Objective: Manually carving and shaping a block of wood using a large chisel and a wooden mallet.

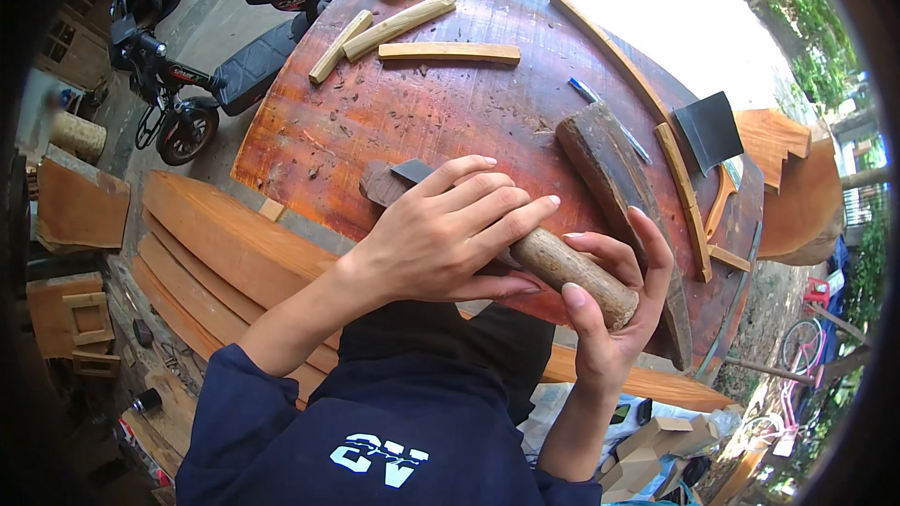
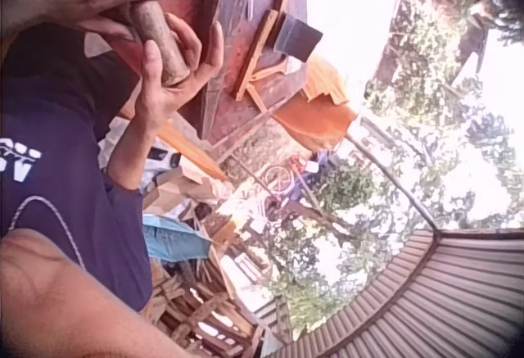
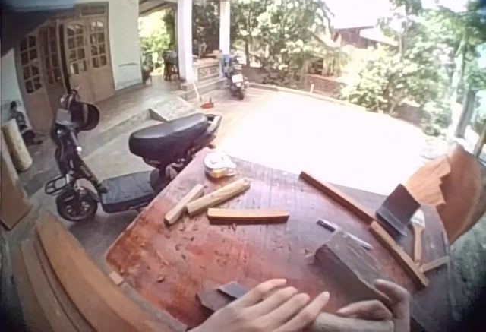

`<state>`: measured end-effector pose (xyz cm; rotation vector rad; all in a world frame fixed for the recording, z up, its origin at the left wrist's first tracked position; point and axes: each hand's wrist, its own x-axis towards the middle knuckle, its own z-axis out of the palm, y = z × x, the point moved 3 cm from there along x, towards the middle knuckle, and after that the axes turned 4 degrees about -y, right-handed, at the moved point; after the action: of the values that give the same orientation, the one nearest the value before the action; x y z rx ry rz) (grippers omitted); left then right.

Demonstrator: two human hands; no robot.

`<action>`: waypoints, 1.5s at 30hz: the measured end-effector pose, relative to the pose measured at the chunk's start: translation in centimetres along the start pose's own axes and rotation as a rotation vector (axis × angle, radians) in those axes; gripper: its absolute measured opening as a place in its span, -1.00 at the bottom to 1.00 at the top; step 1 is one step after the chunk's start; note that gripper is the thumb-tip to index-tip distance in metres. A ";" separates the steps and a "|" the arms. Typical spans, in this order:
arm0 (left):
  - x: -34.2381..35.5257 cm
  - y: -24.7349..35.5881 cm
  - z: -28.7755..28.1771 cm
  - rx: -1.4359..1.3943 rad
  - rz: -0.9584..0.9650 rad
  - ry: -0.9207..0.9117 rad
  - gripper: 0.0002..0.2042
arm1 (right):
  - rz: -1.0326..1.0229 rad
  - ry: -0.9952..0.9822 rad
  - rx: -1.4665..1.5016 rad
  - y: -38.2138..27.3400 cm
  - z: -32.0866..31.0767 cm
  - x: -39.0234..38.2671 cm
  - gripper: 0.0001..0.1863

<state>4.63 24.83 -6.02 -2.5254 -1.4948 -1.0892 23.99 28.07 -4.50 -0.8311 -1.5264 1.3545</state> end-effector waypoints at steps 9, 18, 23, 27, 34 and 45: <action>-2.8 3.1 -1.2 0.002 0.305 0.374 -0.84 | -0.041 0.083 0.154 0.6 0.1 0.6 -0.23; -0.9 4.4 1.7 0.072 -0.127 0.131 -0.53 | -0.189 0.155 0.084 -0.3 -1.4 0.6 -0.68; -0.3 3.4 2.6 0.232 -0.182 -0.014 -0.61 | -0.191 0.337 0.174 -1.6 -3.9 -0.4 -0.62; -1.3 3.7 1.2 -0.170 0.086 0.217 -0.87 | -0.261 0.368 0.125 -2.9 -5.9 -2.1 -0.55; 0.1 2.2 -5.7 -1.244 -0.019 0.208 -0.23 | -0.744 0.366 -0.222 -5.8 -7.6 -3.0 -0.39; 3.6 -3.7 -4.3 -1.857 -0.052 -0.048 -0.27 | -0.452 -0.278 0.386 -7.7 -1.4 3.2 -0.83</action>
<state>0.52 28.14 -1.90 -2.9526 -0.1571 -3.5023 24.75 30.14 3.62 -0.0497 -1.4743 1.3902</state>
